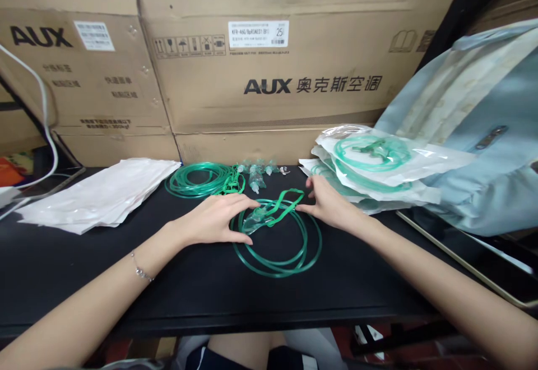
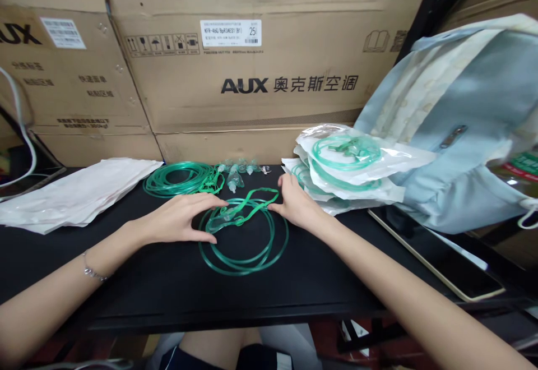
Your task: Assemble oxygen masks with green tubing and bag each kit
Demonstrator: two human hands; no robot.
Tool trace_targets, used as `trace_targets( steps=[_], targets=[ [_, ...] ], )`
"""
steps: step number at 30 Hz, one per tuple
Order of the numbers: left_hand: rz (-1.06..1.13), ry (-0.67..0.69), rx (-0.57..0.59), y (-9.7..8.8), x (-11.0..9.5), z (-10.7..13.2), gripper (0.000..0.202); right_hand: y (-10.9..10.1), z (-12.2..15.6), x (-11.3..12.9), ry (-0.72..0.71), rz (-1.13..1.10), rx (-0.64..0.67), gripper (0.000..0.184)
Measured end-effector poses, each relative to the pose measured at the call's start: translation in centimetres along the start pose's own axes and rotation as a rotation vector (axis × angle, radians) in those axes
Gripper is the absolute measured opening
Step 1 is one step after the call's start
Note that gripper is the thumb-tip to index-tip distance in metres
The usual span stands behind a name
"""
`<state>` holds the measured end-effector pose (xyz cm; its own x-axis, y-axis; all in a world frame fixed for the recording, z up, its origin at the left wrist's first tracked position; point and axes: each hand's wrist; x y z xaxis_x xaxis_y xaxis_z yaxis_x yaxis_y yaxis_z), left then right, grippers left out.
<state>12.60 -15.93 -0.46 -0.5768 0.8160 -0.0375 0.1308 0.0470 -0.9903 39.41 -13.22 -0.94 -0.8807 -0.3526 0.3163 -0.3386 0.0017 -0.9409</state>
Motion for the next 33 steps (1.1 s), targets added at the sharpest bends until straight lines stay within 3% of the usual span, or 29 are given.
trace_targets(
  steps=[2,4,6,12,16,18,20,23,29,33],
  targets=[
    [0.043,-0.035,-0.038,0.4,-0.3,-0.1,0.056,0.2,-0.1,-0.2,-0.176,0.082,-0.012,0.066],
    [0.093,-0.049,-0.055,0.6,-0.5,-0.2,0.047,0.3,-0.3,-0.3,-0.355,0.156,0.056,0.051],
    [0.13,-0.082,-0.07,0.7,-0.3,-0.2,0.039,0.4,-0.6,-0.6,-0.424,0.216,0.1,0.029],
    [0.198,-0.226,-0.103,0.9,0.8,-0.3,0.04,-0.9,-1.2,-0.5,-0.385,0.276,0.006,0.023],
    [0.296,-0.258,-0.13,1.1,1.0,-0.5,0.045,-1.9,-1.4,2.5,-0.404,-0.129,-0.052,0.024],
    [0.35,-0.261,-0.138,1.2,1.0,-0.5,0.047,-1.6,-1.7,4.2,-0.412,-0.375,0.058,0.025],
    [0.393,-0.254,-0.14,1.3,1.0,-0.5,0.048,-0.9,-2.1,5.5,-0.427,-0.476,0.158,0.022],
    [0.42,-0.241,-0.145,1.5,1.1,-0.6,0.048,0.4,-2.7,6.3,-0.433,-0.397,0.131,0.022],
    [0.459,-0.228,-0.152,1.4,0.9,-0.6,0.049,1.0,-2.4,6.8,-0.382,0.04,0.032,0.02],
    [0.453,-0.236,-0.162,1.4,0.7,-0.6,0.049,1.1,-2.2,6.5,-0.4,0.095,-0.019,0.017]
  ],
)
Point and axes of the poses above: each hand's wrist, its own z-axis away from the middle knuckle, its own y-axis out of the palm, x = y × z, and after that the axes turned 8 degrees about x, right-handed
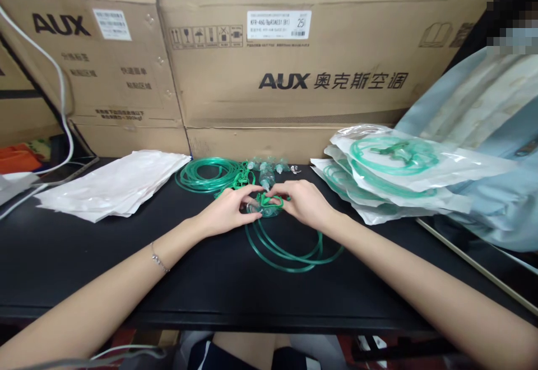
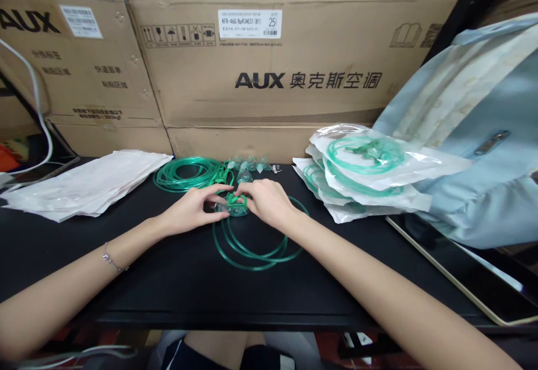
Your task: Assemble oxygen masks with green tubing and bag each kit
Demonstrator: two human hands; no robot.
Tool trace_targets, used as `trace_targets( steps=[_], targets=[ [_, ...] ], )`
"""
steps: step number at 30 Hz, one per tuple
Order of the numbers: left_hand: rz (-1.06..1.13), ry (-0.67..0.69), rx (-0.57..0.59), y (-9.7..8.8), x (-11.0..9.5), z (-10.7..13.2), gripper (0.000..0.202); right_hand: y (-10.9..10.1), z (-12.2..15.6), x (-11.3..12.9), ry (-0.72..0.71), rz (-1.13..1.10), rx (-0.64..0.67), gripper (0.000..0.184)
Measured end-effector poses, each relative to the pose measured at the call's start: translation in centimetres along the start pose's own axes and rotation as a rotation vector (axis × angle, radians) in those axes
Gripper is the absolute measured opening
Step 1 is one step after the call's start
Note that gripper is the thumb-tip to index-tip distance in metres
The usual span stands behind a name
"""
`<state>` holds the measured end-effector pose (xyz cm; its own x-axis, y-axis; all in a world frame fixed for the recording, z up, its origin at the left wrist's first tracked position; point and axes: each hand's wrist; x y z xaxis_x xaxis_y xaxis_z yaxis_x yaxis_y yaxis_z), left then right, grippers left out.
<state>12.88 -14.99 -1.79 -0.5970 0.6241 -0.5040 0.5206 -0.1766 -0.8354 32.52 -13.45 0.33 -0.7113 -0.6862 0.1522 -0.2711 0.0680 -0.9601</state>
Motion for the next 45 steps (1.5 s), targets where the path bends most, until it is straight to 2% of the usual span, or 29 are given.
trace_targets(
  steps=[4,8,13,16,18,20,24,27,29,33,36,39,42,45],
  targets=[
    [0.018,-0.008,0.009,0.0,-0.1,-0.1,0.045,0.6,0.1,-1.0,-0.167,-0.105,-0.112,0.013],
    [0.043,-0.033,0.021,0.1,-0.1,-0.2,0.038,0.9,0.5,-1.8,-0.268,-0.249,-0.05,0.021],
    [0.034,-0.045,0.003,0.2,-0.1,0.0,0.039,0.2,1.4,-1.3,-0.339,-0.072,0.063,0.023],
    [0.017,-0.019,0.0,0.1,-0.3,0.0,0.045,0.0,1.7,-0.6,-0.317,0.031,0.123,0.02],
    [0.005,0.009,-0.011,0.1,-0.2,0.0,0.048,0.2,1.7,-0.4,-0.293,0.008,0.113,0.023],
    [-0.012,0.039,-0.016,0.1,-0.1,0.0,0.048,0.4,1.5,-0.4,-0.267,-0.074,0.087,0.026],
    [-0.042,0.101,-0.026,0.1,0.3,0.0,0.042,0.6,1.3,-1.0,-0.169,-0.294,0.018,0.015],
    [-0.057,0.128,-0.035,0.0,0.3,0.0,0.037,0.3,1.3,-1.8,-0.106,-0.405,-0.046,0.028],
    [-0.061,0.145,-0.041,0.0,0.3,0.0,0.035,0.1,1.4,-2.3,-0.078,-0.471,0.019,0.043],
    [-0.082,0.196,-0.062,0.1,0.5,-0.1,0.033,-0.6,1.5,-2.9,-0.032,-0.541,0.277,0.063],
    [-0.101,0.192,-0.081,0.3,0.6,-0.1,0.03,-1.5,1.8,-2.8,-0.009,-0.518,0.298,0.068],
    [-0.094,0.177,-0.086,0.3,0.4,-0.1,0.027,-2.3,2.1,-2.6,-0.025,-0.638,0.343,0.072],
    [-0.057,0.158,-0.081,0.4,0.0,-0.2,0.022,-2.7,2.0,-2.4,-0.022,-0.776,0.372,0.055],
    [-0.033,0.122,-0.081,0.5,-0.4,-0.2,0.02,-2.4,1.5,-2.4,0.03,-0.852,0.255,0.029]
  ],
)
Point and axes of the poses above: each hand's wrist, its own z-axis away from the middle knuckle, its own y-axis out of the palm, x = y × z, and after that the axes turned 8 degrees about x, right-handed
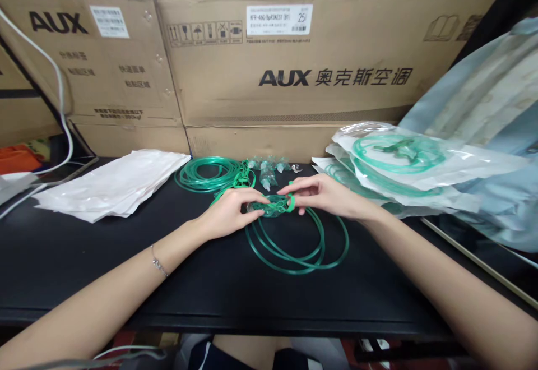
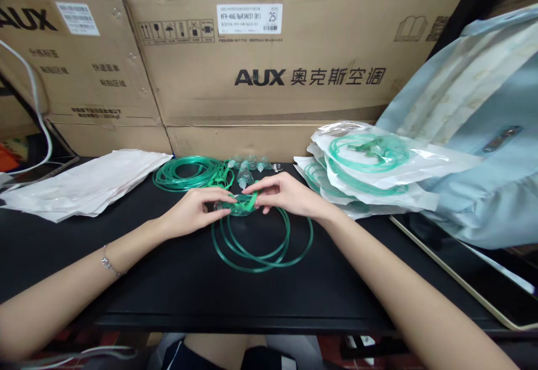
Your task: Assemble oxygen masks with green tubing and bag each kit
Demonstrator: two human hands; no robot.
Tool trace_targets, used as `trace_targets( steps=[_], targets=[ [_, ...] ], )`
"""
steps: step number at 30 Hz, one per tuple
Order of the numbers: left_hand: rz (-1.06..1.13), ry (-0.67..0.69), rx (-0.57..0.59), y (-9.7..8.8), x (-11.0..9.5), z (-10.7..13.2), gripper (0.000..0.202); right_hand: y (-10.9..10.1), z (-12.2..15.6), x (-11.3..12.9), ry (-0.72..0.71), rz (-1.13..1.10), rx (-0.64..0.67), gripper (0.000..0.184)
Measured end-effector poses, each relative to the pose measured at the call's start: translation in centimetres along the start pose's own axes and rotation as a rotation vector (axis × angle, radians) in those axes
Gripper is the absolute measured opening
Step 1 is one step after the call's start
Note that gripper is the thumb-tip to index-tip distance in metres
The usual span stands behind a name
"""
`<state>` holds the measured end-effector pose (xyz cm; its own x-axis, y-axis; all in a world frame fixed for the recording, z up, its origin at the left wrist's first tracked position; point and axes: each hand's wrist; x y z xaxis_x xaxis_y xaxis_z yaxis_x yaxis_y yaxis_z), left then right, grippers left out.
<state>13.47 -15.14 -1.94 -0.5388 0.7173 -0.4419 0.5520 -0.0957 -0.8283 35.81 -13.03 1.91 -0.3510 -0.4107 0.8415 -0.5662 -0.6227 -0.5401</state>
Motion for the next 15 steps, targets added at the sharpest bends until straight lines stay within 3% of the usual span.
trace_targets(
  steps=[3,6,13,15],
  targets=[
    [-0.007,-0.002,0.018,0.1,-0.2,0.0,0.018,0.7,-0.7,-0.5,-0.021,0.038,-0.171,0.028],
    [-0.027,0.007,0.029,0.2,-0.3,-0.1,0.016,1.8,-1.1,-0.9,-0.061,0.236,-0.284,0.027],
    [-0.078,-0.021,0.039,0.3,-0.3,0.0,0.017,3.6,-1.6,-1.6,-0.19,0.595,-0.408,0.01],
    [-0.08,-0.023,0.038,0.4,-0.4,0.0,0.016,3.6,-1.7,-1.7,-0.181,0.619,-0.379,0.012]
  ],
)
Point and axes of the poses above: each hand's wrist, its own z-axis away from the middle knuckle, its own y-axis out of the palm, x = y × z, and after that the axes turned 8 degrees about x, right-handed
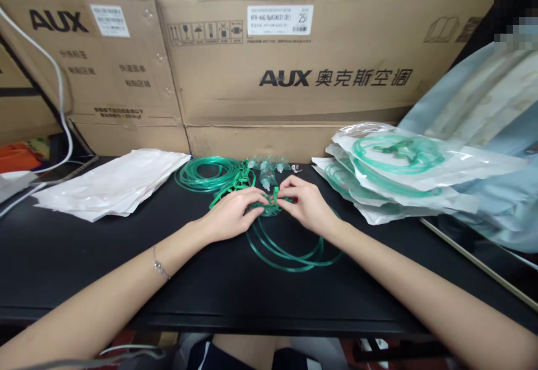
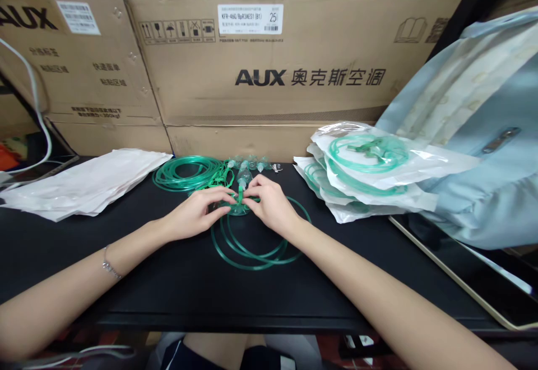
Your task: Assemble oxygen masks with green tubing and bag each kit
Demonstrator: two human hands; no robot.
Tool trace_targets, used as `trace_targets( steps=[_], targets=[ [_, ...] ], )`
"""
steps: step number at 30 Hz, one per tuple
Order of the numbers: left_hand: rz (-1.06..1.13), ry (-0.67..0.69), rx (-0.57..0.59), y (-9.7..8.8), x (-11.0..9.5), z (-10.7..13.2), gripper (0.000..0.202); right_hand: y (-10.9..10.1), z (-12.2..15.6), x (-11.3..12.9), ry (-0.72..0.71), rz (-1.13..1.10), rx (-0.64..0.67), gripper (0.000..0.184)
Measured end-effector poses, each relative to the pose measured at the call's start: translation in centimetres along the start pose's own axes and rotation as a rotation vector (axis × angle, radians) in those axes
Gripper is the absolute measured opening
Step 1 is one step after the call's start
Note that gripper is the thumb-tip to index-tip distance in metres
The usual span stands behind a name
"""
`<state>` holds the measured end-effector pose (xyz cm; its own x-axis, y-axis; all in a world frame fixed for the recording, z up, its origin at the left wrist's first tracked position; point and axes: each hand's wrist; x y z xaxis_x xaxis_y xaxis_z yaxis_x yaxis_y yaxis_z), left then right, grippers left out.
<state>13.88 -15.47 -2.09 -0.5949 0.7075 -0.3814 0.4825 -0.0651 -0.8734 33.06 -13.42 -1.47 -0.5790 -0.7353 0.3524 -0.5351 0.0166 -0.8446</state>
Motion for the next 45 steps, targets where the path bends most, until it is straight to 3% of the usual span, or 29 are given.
trace_targets(
  steps=[6,11,13,17,21,27,32,35,38,42,45],
  targets=[
    [-0.062,-0.133,-0.082,0.9,-0.1,-0.6,0.029,-0.8,0.3,0.4,-0.099,0.122,0.238,0.024],
    [0.006,-0.123,-0.125,1.1,-0.1,-0.8,0.029,-1.6,0.6,0.3,-0.192,0.23,0.35,0.024],
    [0.098,-0.148,-0.13,1.0,-0.1,-0.6,0.019,-1.7,0.6,0.1,-0.207,0.256,0.364,0.024],
    [0.29,-0.208,-0.124,1.0,-0.3,-0.5,0.02,-1.9,0.7,-0.2,-0.192,0.25,0.333,0.027],
    [0.303,-0.208,-0.089,0.7,-0.5,-0.6,0.017,-1.8,0.7,-0.5,-0.101,0.122,0.4,0.031],
    [0.247,-0.171,-0.036,0.2,-0.2,-0.5,0.023,-1.9,0.3,-0.7,0.046,-0.154,0.231,0.017],
    [0.262,-0.049,0.012,0.1,0.2,-0.4,0.022,-1.8,0.0,-0.4,0.161,-0.447,0.158,0.012],
    [0.237,0.002,-0.007,0.2,0.4,-0.5,0.016,-1.5,0.1,-0.1,0.11,-0.41,0.115,0.009],
    [0.263,-0.082,-0.023,0.5,0.6,-0.5,0.005,-1.2,0.3,0.4,0.021,-0.24,0.118,0.009],
    [0.381,-0.173,-0.06,0.7,0.6,-0.5,0.025,-1.2,0.6,0.5,-0.111,-0.069,0.181,0.018],
    [0.336,-0.151,-0.041,0.4,0.4,-0.4,0.023,-1.4,0.7,0.1,-0.176,-0.009,0.152,0.019]
  ],
)
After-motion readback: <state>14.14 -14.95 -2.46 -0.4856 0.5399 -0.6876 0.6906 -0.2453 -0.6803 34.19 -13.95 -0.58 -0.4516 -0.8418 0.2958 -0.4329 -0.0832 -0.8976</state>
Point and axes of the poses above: each hand's wrist, its own z-axis away from the middle knuckle, its own y-axis out of the palm, x = y × z, and after that the axes turned 8 degrees about x, right-handed
